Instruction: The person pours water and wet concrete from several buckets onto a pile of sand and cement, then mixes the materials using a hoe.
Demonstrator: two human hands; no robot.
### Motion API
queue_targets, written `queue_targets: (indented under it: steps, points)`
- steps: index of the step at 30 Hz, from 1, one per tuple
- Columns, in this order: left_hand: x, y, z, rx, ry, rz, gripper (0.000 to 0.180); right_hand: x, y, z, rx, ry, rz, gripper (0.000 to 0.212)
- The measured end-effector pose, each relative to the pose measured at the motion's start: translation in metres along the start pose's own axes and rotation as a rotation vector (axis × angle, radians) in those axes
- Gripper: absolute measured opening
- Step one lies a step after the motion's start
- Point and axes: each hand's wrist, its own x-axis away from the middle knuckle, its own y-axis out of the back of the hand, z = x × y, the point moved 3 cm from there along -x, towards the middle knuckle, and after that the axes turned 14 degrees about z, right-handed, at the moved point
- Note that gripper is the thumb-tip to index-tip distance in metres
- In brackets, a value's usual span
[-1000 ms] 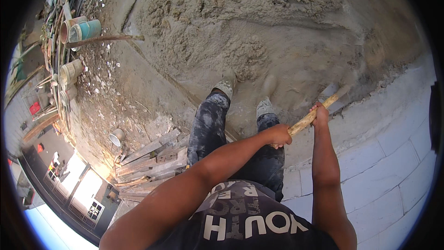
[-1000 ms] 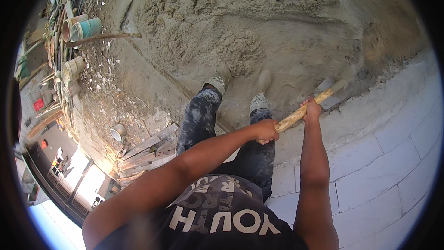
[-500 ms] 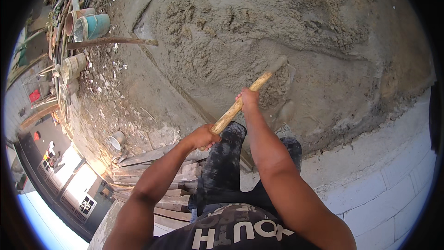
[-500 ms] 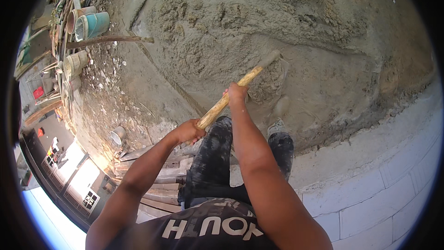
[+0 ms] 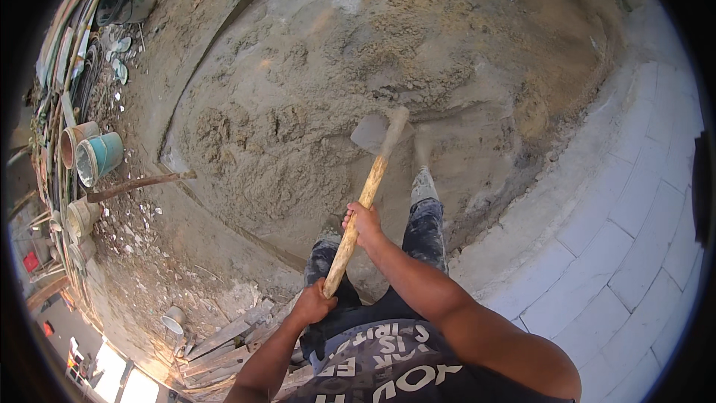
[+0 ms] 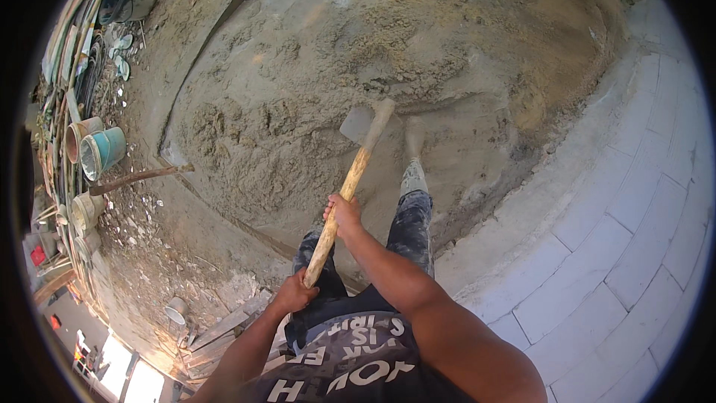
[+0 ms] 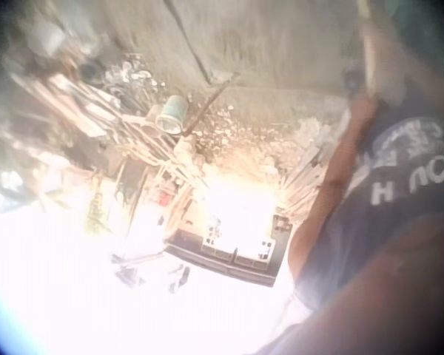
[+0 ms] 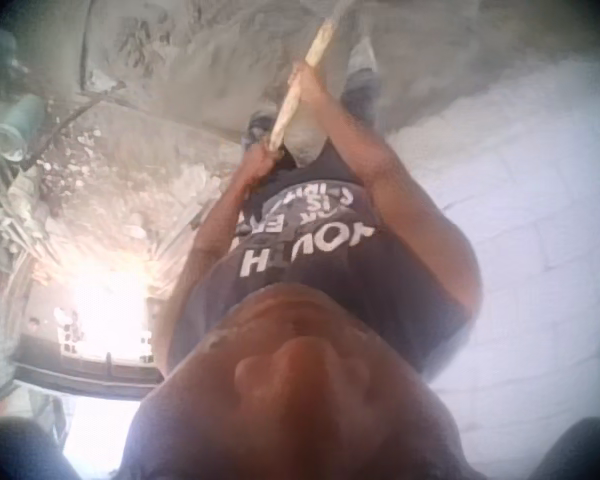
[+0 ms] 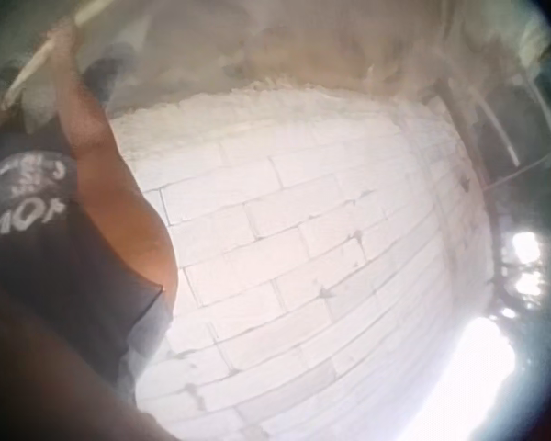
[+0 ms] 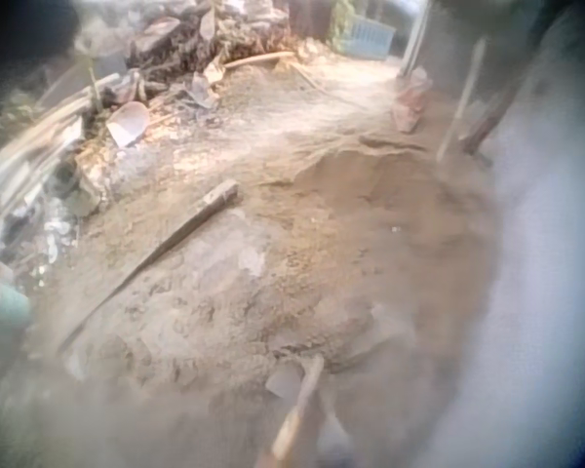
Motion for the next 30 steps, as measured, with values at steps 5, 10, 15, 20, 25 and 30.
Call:
queue_targets:
  steps: [5, 10, 15, 20, 25, 30]
  points:
    - [-0.161, -0.035, -0.216, 0.031, -0.239, 0.076, 0.044, -0.045, 0.111, 0.26, 0.286, 0.278, -0.203, 0.012]
    - [-0.274, -0.025, -0.433, -0.125, -0.327, -0.031, 0.043, -0.104, 0.194, 0.492, 0.294, 0.416, -0.264, 0.013]
    - [-0.335, -0.022, -0.575, -0.166, -0.259, 0.051, 0.036, -0.156, 0.268, 0.603, 0.211, 0.239, -0.349, 0.016]
    - [-0.348, -0.015, -0.632, -0.131, -0.016, 0.203, 0.035, -0.191, 0.307, 0.624, 0.224, 0.125, -0.371, 0.017]
    - [-0.378, -0.047, -0.581, -0.216, -0.082, 0.096, 0.037, -0.207, 0.33, 0.626, 0.145, 0.206, -0.312, 0.015]
    - [-0.355, -0.04, -0.449, -0.292, -0.116, 0.026, 0.035, -0.172, 0.281, 0.528, 0.068, 0.252, -0.323, 0.02]
